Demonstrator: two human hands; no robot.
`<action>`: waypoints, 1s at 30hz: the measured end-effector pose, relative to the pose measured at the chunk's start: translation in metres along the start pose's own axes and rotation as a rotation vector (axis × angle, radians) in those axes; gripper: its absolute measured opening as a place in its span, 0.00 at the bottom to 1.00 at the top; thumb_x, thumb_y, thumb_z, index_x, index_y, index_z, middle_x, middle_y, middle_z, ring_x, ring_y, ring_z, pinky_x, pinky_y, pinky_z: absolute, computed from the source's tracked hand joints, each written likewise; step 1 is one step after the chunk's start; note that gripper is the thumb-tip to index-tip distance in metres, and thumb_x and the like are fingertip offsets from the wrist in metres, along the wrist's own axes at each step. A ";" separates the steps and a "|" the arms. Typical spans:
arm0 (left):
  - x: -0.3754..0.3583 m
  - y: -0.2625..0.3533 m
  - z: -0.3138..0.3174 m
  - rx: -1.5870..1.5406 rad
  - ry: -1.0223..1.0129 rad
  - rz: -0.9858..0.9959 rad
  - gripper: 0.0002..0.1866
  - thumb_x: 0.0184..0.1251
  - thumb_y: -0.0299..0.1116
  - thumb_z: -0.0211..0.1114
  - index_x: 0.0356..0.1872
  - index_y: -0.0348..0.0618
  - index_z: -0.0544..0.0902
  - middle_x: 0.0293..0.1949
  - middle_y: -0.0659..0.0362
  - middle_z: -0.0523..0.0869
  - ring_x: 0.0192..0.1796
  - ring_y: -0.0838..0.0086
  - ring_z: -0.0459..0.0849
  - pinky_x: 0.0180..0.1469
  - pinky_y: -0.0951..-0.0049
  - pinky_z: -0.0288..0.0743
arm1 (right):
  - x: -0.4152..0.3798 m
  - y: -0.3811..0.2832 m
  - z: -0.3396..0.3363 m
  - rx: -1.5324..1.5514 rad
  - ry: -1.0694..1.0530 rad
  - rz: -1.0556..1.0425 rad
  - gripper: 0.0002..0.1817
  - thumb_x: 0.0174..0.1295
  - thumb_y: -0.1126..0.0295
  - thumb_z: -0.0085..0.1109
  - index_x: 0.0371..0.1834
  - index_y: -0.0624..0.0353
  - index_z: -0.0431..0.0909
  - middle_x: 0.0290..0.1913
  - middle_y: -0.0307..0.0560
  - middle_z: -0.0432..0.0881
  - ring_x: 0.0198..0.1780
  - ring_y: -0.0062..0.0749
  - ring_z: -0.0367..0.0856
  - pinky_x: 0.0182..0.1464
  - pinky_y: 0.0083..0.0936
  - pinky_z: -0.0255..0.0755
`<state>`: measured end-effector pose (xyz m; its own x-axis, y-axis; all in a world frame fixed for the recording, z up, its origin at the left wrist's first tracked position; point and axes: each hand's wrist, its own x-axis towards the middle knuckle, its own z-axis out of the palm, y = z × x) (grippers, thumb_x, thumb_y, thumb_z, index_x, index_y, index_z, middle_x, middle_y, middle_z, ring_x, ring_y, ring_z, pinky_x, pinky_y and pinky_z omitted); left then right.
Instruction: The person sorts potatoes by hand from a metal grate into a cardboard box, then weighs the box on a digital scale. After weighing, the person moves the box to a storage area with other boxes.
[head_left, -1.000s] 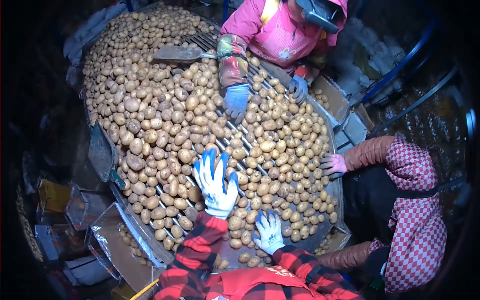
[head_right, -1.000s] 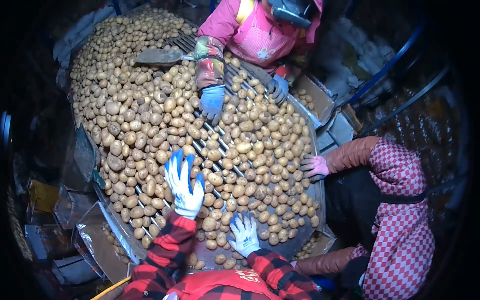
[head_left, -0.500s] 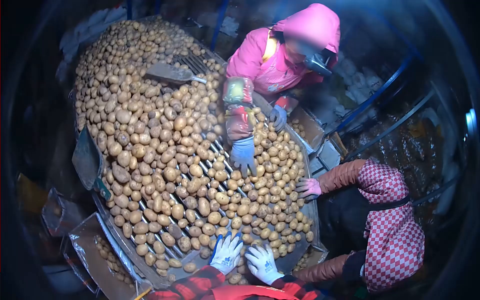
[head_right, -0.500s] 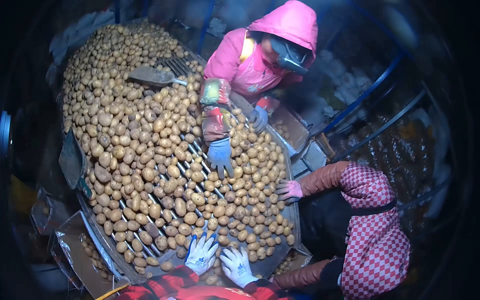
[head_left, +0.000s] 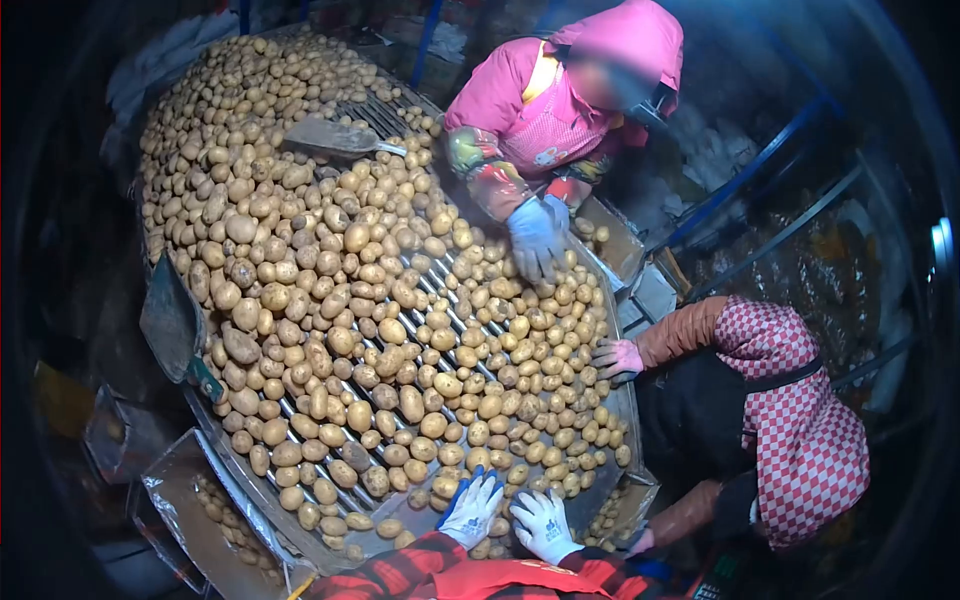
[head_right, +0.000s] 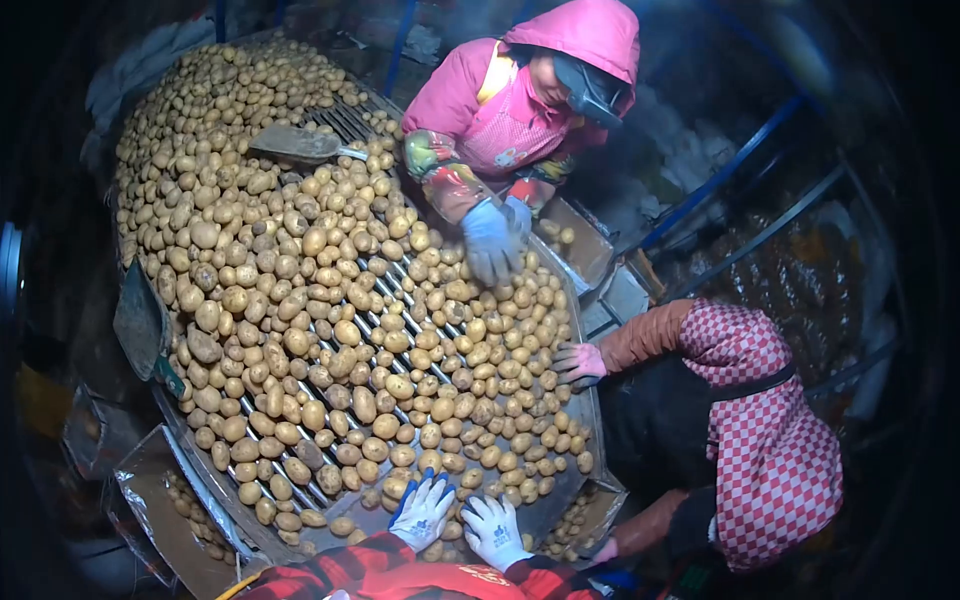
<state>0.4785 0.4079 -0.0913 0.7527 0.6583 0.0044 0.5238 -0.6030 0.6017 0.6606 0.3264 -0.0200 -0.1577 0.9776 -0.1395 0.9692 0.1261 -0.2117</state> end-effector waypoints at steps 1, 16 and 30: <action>0.000 0.000 0.000 0.029 -0.008 0.005 0.28 0.71 0.37 0.58 0.72 0.46 0.73 0.77 0.48 0.66 0.80 0.47 0.60 0.79 0.41 0.52 | 0.002 0.001 0.003 -0.008 -0.014 -0.023 0.25 0.53 0.61 0.69 0.56 0.47 0.80 0.65 0.47 0.76 0.67 0.50 0.73 0.72 0.60 0.58; 0.008 0.009 0.006 0.156 0.027 -0.038 0.33 0.65 0.47 0.66 0.71 0.54 0.74 0.75 0.56 0.69 0.80 0.50 0.59 0.77 0.39 0.53 | 0.024 -0.007 -0.008 0.079 0.002 -0.048 0.22 0.49 0.65 0.67 0.49 0.58 0.79 0.57 0.51 0.77 0.63 0.50 0.73 0.72 0.57 0.59; 0.015 0.021 -0.006 0.234 0.101 -0.048 0.25 0.69 0.44 0.65 0.66 0.53 0.80 0.73 0.56 0.73 0.82 0.48 0.57 0.80 0.36 0.41 | -0.169 0.017 0.014 0.254 0.353 0.782 0.27 0.58 0.71 0.62 0.63 0.58 0.78 0.68 0.57 0.76 0.66 0.54 0.75 0.72 0.49 0.64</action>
<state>0.4979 0.4078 -0.0740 0.6877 0.7229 0.0669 0.6445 -0.6503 0.4022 0.7007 0.1606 -0.0139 0.6389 0.7684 -0.0367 0.6972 -0.5985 -0.3947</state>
